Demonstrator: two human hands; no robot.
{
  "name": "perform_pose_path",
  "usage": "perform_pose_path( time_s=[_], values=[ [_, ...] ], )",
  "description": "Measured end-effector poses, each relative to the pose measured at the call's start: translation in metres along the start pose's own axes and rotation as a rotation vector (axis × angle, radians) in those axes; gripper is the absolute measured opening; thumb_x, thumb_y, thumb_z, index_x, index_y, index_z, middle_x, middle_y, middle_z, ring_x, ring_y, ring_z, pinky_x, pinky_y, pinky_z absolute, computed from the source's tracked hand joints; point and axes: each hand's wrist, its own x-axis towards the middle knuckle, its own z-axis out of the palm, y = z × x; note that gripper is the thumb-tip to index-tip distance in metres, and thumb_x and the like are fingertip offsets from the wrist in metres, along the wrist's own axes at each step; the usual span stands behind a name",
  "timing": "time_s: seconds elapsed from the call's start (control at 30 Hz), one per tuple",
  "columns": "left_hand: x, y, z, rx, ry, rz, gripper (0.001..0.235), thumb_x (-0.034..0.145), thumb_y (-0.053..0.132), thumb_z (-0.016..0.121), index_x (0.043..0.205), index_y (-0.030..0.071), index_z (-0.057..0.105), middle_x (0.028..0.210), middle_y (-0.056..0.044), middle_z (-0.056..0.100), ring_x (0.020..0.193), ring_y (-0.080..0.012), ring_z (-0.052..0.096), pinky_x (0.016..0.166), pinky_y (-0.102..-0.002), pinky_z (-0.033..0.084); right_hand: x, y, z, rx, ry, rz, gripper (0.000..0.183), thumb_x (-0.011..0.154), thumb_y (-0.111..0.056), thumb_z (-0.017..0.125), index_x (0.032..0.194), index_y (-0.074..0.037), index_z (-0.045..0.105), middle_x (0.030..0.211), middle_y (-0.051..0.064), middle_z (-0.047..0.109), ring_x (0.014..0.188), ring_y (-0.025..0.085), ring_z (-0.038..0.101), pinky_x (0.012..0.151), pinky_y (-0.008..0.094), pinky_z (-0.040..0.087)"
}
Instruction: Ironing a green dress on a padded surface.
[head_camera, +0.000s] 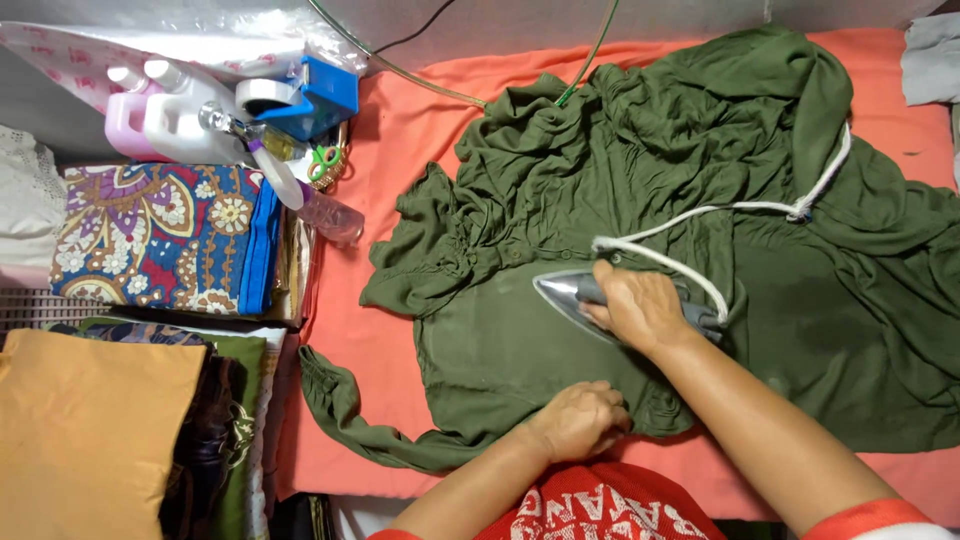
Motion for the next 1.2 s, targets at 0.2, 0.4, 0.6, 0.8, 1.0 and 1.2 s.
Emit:
perform_pose_path(
  time_s=[0.2,0.4,0.6,0.8,1.0,1.2],
  values=[
    [-0.004,-0.03,-0.093,0.199,0.483,-0.396,0.02,0.069,0.017,0.074,0.087,0.012,0.069,0.1,-0.013,0.065,0.1,-0.0367,0.059,0.09,-0.051,0.042,-0.012,0.013,-0.01,0.01,-0.14,0.056,0.046,0.083,-0.046,0.076,0.099,-0.006,0.059,0.082,0.021,0.073,0.08,0.043,0.071,0.07,0.053,0.055],
    [-0.051,-0.1,-0.083,0.482,0.655,-0.766,0.035,0.074,0.021,0.073,0.107,0.01,0.069,0.124,-0.021,0.059,0.117,-0.0449,0.053,0.092,-0.055,0.042,-0.018,0.026,-0.028,0.005,-0.159,0.172,0.051,0.081,-0.05,0.076,0.104,-0.007,0.063,0.087,0.02,0.074,0.084,0.041,0.072,0.073,0.052,0.057],
    [-0.1,-0.116,-0.076,0.218,0.128,-1.017,0.013,0.091,0.01,0.065,0.102,0.011,0.072,0.115,-0.017,0.066,0.107,-0.0394,0.065,0.088,-0.048,0.055,-0.019,0.033,-0.044,0.123,-0.089,0.208,0.048,0.079,-0.048,0.076,0.109,-0.011,0.07,0.097,0.02,0.074,0.089,0.041,0.072,0.077,0.051,0.057],
    [-0.067,-0.087,-0.145,0.139,-0.045,-0.946,0.015,0.085,0.022,0.072,0.091,0.008,0.073,0.094,-0.018,0.069,0.09,-0.0408,0.067,0.08,-0.05,0.054,-0.017,0.033,-0.055,0.135,-0.148,0.283,0.051,0.078,-0.051,0.076,0.11,-0.011,0.07,0.098,0.02,0.075,0.092,0.041,0.072,0.078,0.05,0.057],
    [0.004,-0.156,-0.148,0.239,0.761,-0.702,0.038,0.077,0.017,0.075,0.111,0.002,0.064,0.107,-0.018,0.066,0.105,-0.0399,0.06,0.092,-0.047,0.047,-0.008,0.03,-0.053,0.086,-0.181,0.216,0.052,0.079,-0.054,0.075,0.104,-0.009,0.071,0.094,0.02,0.075,0.09,0.04,0.072,0.079,0.05,0.057],
    [-0.016,-0.255,-0.121,0.399,0.771,-0.926,0.035,0.076,0.008,0.073,0.11,0.011,0.065,0.111,-0.01,0.066,0.111,-0.0334,0.061,0.096,-0.045,0.048,0.01,0.028,-0.056,0.1,-0.232,0.259,0.053,0.079,-0.054,0.075,0.105,-0.008,0.071,0.091,0.02,0.075,0.09,0.039,0.072,0.079,0.049,0.057]
  ],
)
